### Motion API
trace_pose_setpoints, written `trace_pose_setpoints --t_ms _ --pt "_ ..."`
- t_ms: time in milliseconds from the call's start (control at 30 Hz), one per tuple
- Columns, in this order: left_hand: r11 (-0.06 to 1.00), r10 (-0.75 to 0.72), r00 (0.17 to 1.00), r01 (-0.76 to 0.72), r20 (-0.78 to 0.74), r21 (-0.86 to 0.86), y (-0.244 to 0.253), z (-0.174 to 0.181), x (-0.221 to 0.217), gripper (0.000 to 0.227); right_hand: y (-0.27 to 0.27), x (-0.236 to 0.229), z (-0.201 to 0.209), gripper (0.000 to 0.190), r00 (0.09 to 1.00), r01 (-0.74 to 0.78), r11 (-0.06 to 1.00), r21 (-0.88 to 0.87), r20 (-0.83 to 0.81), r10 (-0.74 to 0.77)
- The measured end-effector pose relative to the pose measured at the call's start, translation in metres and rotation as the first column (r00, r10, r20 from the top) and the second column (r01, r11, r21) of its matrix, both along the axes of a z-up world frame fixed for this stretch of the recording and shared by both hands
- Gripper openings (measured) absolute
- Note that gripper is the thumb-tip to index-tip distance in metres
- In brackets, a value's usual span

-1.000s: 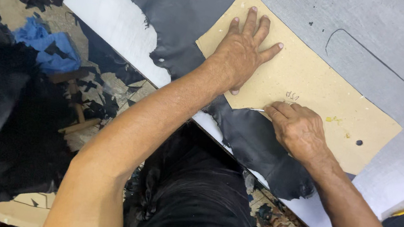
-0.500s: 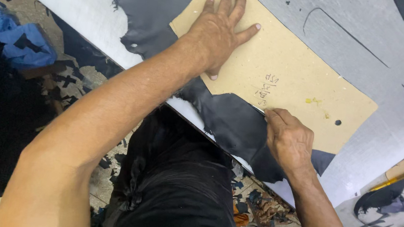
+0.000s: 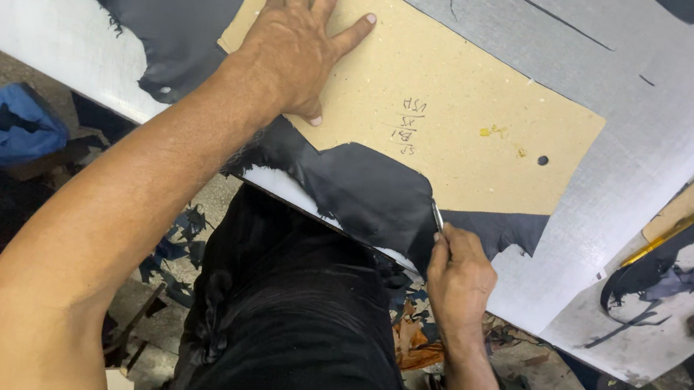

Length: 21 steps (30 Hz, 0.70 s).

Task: The person places cardboard templates on a large sheet of black leather and uses a utility knife to cut along the template edges. The person repeatedly repositions templates and cuts multiple leather pieces, stacking the finished pieces on the table.

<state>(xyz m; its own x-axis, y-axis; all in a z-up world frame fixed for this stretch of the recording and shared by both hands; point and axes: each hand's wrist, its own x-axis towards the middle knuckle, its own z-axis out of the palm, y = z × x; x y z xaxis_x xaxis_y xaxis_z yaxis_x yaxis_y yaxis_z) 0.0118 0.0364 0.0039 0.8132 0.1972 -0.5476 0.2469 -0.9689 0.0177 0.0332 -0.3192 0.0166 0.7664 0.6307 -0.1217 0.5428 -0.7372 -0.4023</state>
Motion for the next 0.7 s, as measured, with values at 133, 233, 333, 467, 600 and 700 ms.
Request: trace_pose_setpoints --t_ms 133,233,333,467,600,700 --pt "1.0 -0.01 1.0 0.01 -0.024 -0.002 0.001 0.004 0.004 0.136 -0.007 -0.007 0.0 0.014 1.0 0.016 0.999 0.039 0.022 -0.017" --pt "1.0 -0.009 0.999 0.007 -0.051 -0.024 0.0 0.006 0.006 0.135 -0.014 0.016 0.002 0.014 0.995 -0.087 0.993 -0.074 0.048 0.091" --pt "0.999 -0.008 0.997 0.005 -0.073 -0.043 0.002 0.01 0.006 0.137 -0.02 0.054 0.002 0.025 0.899 -0.384 0.915 -0.128 0.173 0.402" --pt "0.999 -0.04 0.994 0.039 -0.106 -0.009 0.0 0.014 0.01 0.134 -0.031 0.086 -0.01 0.042 0.757 -0.607 0.78 -0.153 0.187 0.625" --pt "0.999 -0.036 0.991 0.034 -0.129 -0.019 -0.001 0.013 0.011 0.131 -0.057 0.118 -0.03 0.042 0.695 -0.66 0.72 -0.215 0.19 0.694" --pt "0.999 -0.039 0.991 0.038 -0.126 -0.009 0.0 0.013 0.013 0.13 -0.104 0.175 -0.027 0.044 0.692 -0.613 0.724 -0.316 0.225 0.685"
